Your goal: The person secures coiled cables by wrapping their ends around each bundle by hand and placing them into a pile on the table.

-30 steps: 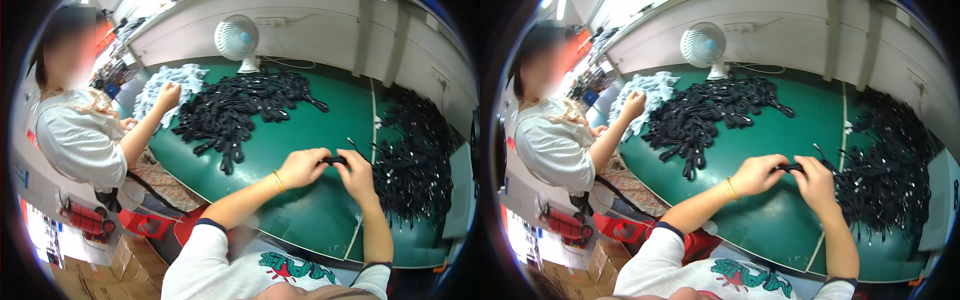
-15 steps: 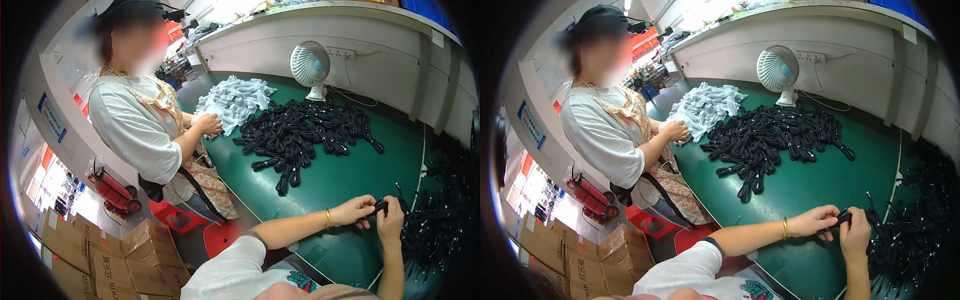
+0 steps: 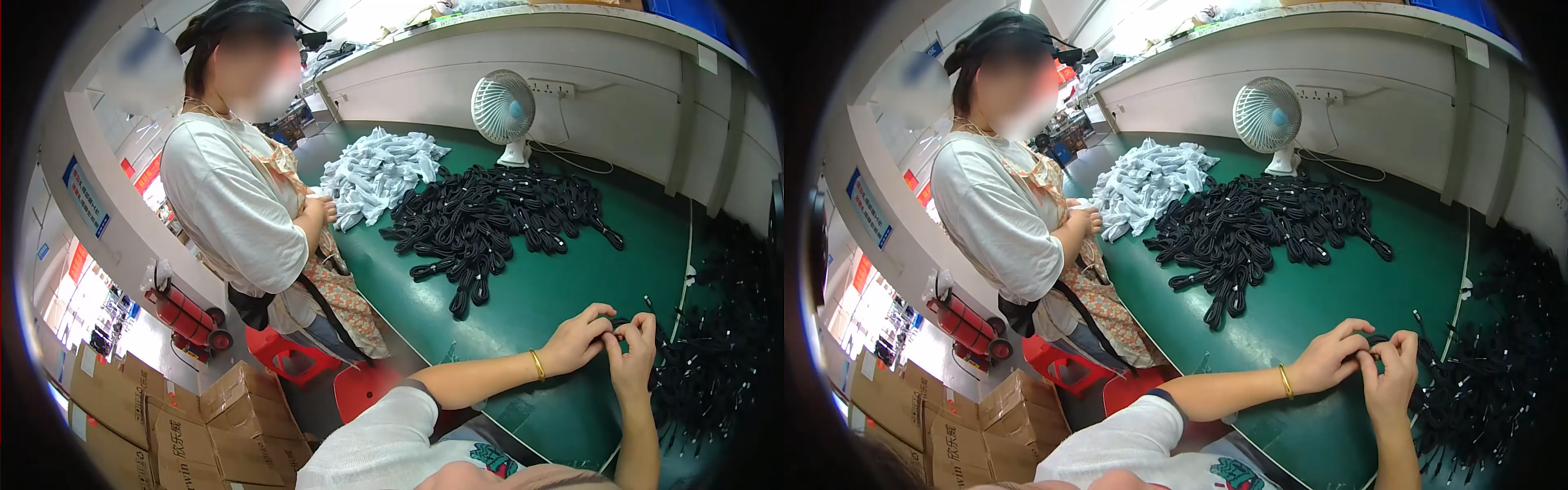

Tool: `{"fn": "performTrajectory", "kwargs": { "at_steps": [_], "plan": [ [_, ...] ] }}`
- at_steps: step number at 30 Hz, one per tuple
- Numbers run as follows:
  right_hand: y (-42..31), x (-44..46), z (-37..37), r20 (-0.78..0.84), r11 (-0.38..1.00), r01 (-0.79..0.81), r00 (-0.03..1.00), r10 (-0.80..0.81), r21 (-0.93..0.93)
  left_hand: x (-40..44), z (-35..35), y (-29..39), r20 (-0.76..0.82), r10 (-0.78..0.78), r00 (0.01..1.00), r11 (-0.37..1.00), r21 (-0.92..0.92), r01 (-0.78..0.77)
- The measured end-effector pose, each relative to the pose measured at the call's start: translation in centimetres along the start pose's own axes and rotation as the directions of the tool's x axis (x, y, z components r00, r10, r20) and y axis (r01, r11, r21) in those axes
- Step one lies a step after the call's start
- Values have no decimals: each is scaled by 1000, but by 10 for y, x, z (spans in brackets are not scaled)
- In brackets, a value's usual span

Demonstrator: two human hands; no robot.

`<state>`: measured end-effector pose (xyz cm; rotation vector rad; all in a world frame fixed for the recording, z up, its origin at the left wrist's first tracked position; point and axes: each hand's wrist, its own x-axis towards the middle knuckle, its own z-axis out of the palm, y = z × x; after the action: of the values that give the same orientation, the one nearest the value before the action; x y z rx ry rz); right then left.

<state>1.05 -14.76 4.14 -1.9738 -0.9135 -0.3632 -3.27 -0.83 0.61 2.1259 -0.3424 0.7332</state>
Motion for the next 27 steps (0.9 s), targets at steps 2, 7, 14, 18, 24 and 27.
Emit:
{"fn": "performTrajectory", "kwargs": {
  "at_steps": [2, 7, 14, 18, 24, 27],
  "plan": [
    [7, 0, 1, -52, 1000, -1, 999, 2, 24, 4, 0, 4, -6, -90, 996, 946, -314, 84],
    [4, 0, 3, -38, 989, 17, 999, -11, 147, 2, 10, -16, 587, -238, 774, 139, -768, 625],
    [10, -2, 8, 78, 992, -38, 997, 29, 118, -1, 10, -19, 427, -393, 815, 417, -707, 571],
    [30, -7, 16, 35, 916, -202, 979, 203, 347, -4, 13, -16, 286, -249, 925, 648, -661, 378],
    [24, 0, 11, 117, 780, -339, 937, 328, 526, 0, 11, -17, 400, -229, 888, 427, -778, 461],
    [29, 0, 9, 210, 876, -325, 941, 264, 356, 4, 7, -14, 295, -442, 847, 592, -614, 522]
  ]
}}
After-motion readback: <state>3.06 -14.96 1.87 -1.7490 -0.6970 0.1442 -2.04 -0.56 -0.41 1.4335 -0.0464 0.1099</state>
